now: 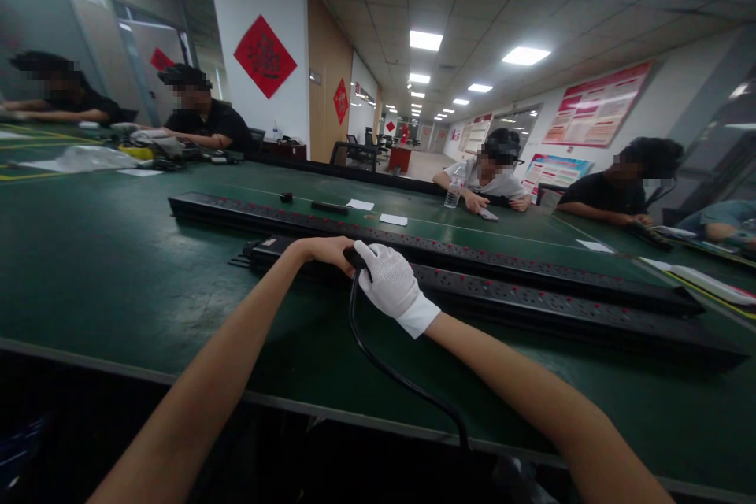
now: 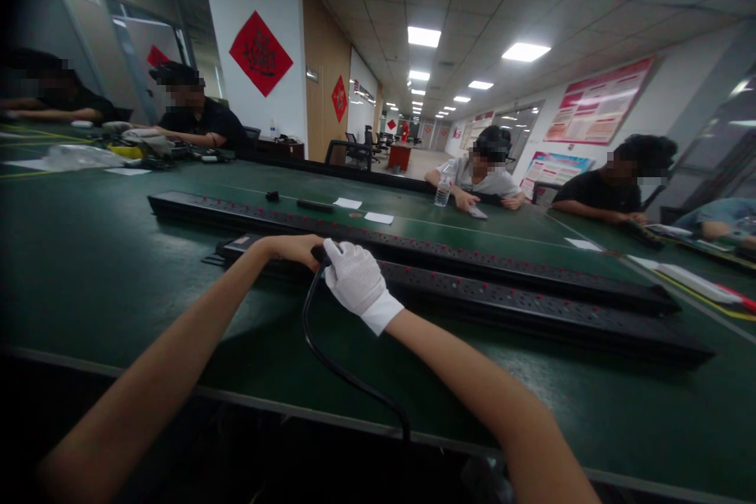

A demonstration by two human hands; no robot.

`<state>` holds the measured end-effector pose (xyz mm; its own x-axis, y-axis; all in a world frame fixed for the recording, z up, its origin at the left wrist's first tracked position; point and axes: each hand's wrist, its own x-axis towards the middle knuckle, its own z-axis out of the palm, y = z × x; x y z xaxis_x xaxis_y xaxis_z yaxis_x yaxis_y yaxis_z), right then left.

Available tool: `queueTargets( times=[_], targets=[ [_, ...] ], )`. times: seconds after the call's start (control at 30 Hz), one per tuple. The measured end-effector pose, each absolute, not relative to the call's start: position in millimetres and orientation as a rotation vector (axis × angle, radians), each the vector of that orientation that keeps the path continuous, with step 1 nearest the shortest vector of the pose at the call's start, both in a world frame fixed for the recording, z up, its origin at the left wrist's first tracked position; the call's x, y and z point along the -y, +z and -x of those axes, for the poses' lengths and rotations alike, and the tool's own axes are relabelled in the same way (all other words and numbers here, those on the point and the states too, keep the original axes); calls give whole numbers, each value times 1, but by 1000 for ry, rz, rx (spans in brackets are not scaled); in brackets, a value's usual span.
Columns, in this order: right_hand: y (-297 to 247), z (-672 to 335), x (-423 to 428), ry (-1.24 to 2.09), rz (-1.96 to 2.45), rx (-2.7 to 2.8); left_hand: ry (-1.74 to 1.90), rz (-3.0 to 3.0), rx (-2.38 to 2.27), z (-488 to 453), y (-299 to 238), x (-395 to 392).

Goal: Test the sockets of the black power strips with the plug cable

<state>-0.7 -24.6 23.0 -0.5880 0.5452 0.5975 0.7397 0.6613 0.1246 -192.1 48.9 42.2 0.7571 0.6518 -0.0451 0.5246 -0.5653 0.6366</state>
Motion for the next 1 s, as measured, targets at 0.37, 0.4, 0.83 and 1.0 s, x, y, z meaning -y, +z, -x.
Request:
queueTargets(
  times=[0.37, 0.4, 0.83, 1.0],
  targets=[
    [22, 1, 25, -514, 978, 2358, 312, -2262, -856, 196, 49, -44],
    [22, 1, 25, -509, 976, 2359, 318, -2246, -841, 197, 51, -43],
    [21, 0, 25, -487, 964, 2357, 332, -2108, -781, 200, 57, -35],
    [22, 1, 26, -482, 970, 2359, 332, -2097, -753, 201, 57, -34]
  ],
)
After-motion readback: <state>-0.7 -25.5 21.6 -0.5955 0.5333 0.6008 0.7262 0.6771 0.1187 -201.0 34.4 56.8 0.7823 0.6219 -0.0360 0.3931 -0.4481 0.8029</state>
